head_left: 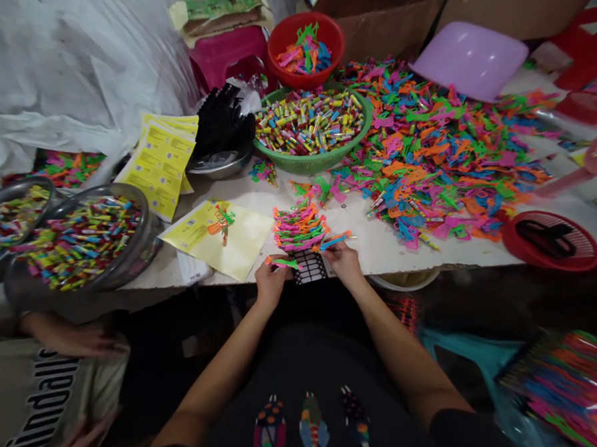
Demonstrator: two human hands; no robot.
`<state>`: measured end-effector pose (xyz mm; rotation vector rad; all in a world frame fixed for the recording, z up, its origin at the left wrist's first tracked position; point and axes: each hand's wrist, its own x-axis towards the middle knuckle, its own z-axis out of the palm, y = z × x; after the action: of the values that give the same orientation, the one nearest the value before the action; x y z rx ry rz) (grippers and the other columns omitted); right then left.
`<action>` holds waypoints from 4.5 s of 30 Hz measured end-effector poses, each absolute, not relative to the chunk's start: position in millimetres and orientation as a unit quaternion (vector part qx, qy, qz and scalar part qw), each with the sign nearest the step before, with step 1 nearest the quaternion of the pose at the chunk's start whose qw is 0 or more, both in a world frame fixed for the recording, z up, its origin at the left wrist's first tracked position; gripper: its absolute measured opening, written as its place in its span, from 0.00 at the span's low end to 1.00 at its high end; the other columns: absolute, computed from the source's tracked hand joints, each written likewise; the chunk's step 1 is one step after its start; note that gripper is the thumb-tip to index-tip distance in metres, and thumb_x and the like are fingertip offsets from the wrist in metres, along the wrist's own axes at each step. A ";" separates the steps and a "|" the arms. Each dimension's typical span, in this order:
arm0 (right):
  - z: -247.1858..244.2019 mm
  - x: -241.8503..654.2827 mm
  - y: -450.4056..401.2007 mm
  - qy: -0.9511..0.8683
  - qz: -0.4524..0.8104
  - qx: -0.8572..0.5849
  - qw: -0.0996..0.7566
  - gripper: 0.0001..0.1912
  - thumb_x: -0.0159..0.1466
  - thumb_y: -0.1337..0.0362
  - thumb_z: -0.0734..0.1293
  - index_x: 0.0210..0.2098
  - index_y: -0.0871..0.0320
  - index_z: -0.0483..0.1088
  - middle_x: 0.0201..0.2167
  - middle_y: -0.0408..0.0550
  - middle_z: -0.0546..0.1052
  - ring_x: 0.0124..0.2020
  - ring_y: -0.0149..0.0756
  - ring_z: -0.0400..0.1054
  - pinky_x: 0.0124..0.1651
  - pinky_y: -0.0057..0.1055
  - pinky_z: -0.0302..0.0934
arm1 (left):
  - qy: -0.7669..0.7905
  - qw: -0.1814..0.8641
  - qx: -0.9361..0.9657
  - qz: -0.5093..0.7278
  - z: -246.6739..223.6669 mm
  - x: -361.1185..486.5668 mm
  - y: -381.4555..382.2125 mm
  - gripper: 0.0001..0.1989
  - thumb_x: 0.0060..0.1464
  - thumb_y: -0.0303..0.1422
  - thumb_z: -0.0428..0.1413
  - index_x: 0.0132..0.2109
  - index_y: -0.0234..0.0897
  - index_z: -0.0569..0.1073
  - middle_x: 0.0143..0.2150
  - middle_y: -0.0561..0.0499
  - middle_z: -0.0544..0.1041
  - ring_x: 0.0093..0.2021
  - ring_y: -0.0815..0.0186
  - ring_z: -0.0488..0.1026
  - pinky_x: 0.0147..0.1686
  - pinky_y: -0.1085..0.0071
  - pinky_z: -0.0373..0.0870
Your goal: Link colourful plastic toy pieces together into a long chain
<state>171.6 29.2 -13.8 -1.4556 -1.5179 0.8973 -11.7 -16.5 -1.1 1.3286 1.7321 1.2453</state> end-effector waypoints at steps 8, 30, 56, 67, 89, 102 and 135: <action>-13.0 164.1 20.3 -0.609 0.328 -0.591 0.415 0.08 0.55 0.63 0.64 0.35 0.56 0.68 0.32 0.46 0.77 0.35 0.35 0.72 0.40 0.32 0.66 | 0.710 0.269 0.507 0.407 -9.2 -1.5 -5.1 0.13 0.45 0.42 0.57 0.32 0.35 0.72 0.26 0.54 0.73 0.26 0.70 0.68 0.29 0.75 0.65; -17.6 156.5 19.8 -0.675 0.214 -0.599 0.374 0.08 0.58 0.61 0.61 0.29 0.57 0.70 0.25 0.47 0.73 0.29 0.34 0.66 0.35 0.29 0.61 | 0.740 0.233 0.521 0.355 7.3 0.9 -1.5 0.14 0.41 0.44 0.58 0.26 0.37 0.70 0.16 0.59 0.66 0.18 0.73 0.62 0.23 0.76 0.58; -21.4 154.5 20.0 -0.660 0.252 -0.593 0.386 0.08 0.57 0.61 0.61 0.27 0.58 0.67 0.23 0.44 0.69 0.24 0.29 0.61 0.29 0.24 0.56 | 0.777 0.170 0.499 0.344 -6.5 6.1 -4.6 0.14 0.41 0.43 0.58 0.26 0.35 0.72 0.16 0.58 0.65 0.18 0.72 0.61 0.23 0.75 0.57; -17.6 155.4 21.3 -0.652 0.271 -0.607 0.365 0.07 0.56 0.62 0.62 0.29 0.58 0.68 0.26 0.45 0.71 0.27 0.30 0.64 0.30 0.25 0.58 | 0.761 0.208 0.525 0.320 0.4 1.1 -5.0 0.15 0.42 0.45 0.58 0.26 0.36 0.71 0.17 0.57 0.66 0.19 0.72 0.63 0.23 0.75 0.58; 17.3 230.8 92.9 -0.516 0.119 -0.790 0.307 0.16 0.59 0.55 0.61 0.39 0.62 0.67 0.34 0.58 0.74 0.36 0.42 0.69 0.36 0.36 0.61 | 0.670 0.166 0.649 0.319 14.1 -19.3 -26.8 0.16 0.48 0.46 0.53 0.35 0.38 0.72 0.29 0.51 0.74 0.22 0.70 0.66 0.27 0.73 0.63; 37.8 254.9 100.0 -0.410 0.189 -0.749 0.485 0.12 0.56 0.62 0.62 0.38 0.60 0.63 0.33 0.51 0.72 0.34 0.38 0.69 0.36 0.35 0.63 | 0.525 0.496 0.626 0.295 38.2 22.8 -38.8 0.16 0.51 0.44 0.51 0.33 0.35 0.74 0.25 0.50 0.75 0.22 0.69 0.70 0.22 0.74 0.67; -14.7 161.2 3.1 -0.590 0.273 -0.664 0.370 0.12 0.57 0.55 0.62 0.29 0.57 0.72 0.27 0.48 0.76 0.32 0.37 0.69 0.37 0.33 0.62 | 0.479 0.099 0.824 0.286 -17.8 1.8 -40.1 0.14 0.54 0.35 0.52 0.47 0.36 0.71 0.47 0.43 0.72 0.51 0.59 0.65 0.49 0.58 0.66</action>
<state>161.2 3.1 -14.7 -1.7034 -1.5125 0.6991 1.8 -40.1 -17.8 2.4383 1.4160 0.8465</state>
